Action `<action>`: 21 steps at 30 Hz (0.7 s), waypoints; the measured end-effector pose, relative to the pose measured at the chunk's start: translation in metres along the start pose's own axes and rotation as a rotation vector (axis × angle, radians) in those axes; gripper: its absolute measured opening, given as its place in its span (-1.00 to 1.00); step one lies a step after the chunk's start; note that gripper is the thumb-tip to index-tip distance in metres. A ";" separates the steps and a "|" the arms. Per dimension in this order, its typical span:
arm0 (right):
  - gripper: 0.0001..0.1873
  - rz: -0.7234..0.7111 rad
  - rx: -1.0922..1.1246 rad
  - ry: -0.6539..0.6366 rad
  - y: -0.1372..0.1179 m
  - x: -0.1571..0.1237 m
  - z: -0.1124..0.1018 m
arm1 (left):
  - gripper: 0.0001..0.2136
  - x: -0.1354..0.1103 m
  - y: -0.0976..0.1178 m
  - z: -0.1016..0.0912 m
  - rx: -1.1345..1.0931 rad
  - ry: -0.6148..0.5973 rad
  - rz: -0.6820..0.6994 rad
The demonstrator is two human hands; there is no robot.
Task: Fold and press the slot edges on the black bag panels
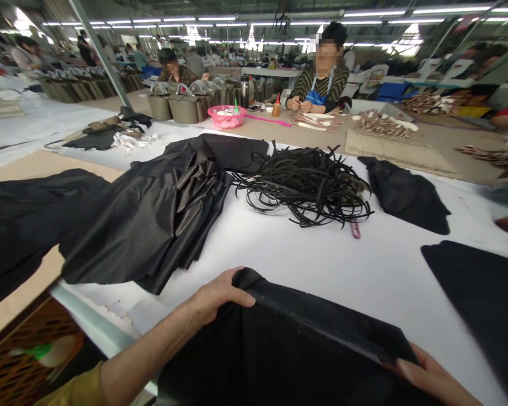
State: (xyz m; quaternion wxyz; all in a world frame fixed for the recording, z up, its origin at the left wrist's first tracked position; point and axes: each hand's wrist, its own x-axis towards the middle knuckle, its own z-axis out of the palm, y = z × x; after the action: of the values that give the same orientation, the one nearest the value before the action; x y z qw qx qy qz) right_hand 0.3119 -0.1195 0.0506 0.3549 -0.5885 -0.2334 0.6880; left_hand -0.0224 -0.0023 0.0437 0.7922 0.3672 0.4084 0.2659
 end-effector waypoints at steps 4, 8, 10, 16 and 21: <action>-0.45 -0.031 0.048 0.020 -0.011 0.005 0.013 | -0.70 0.008 -0.002 0.000 0.164 0.144 0.115; -0.42 -0.082 -0.036 0.099 -0.013 0.010 0.010 | -0.77 0.013 -0.002 -0.002 0.300 0.271 0.219; -0.40 -0.086 -0.032 0.114 -0.011 0.011 0.006 | -0.79 0.013 -0.002 -0.003 0.361 0.303 0.255; -0.44 -0.066 -0.049 0.152 -0.009 0.014 -0.011 | -0.76 0.014 0.006 -0.015 0.422 0.228 0.181; -0.55 -0.101 -0.251 0.295 -0.003 0.029 -0.018 | -0.75 0.015 0.016 -0.033 0.622 0.343 0.197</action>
State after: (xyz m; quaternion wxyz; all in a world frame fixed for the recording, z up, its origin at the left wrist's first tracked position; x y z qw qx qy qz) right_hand 0.3283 -0.0969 0.0302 0.3430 -0.7102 -0.2918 0.5411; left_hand -0.0440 0.0304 0.0366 0.5334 0.5783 0.5591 0.2616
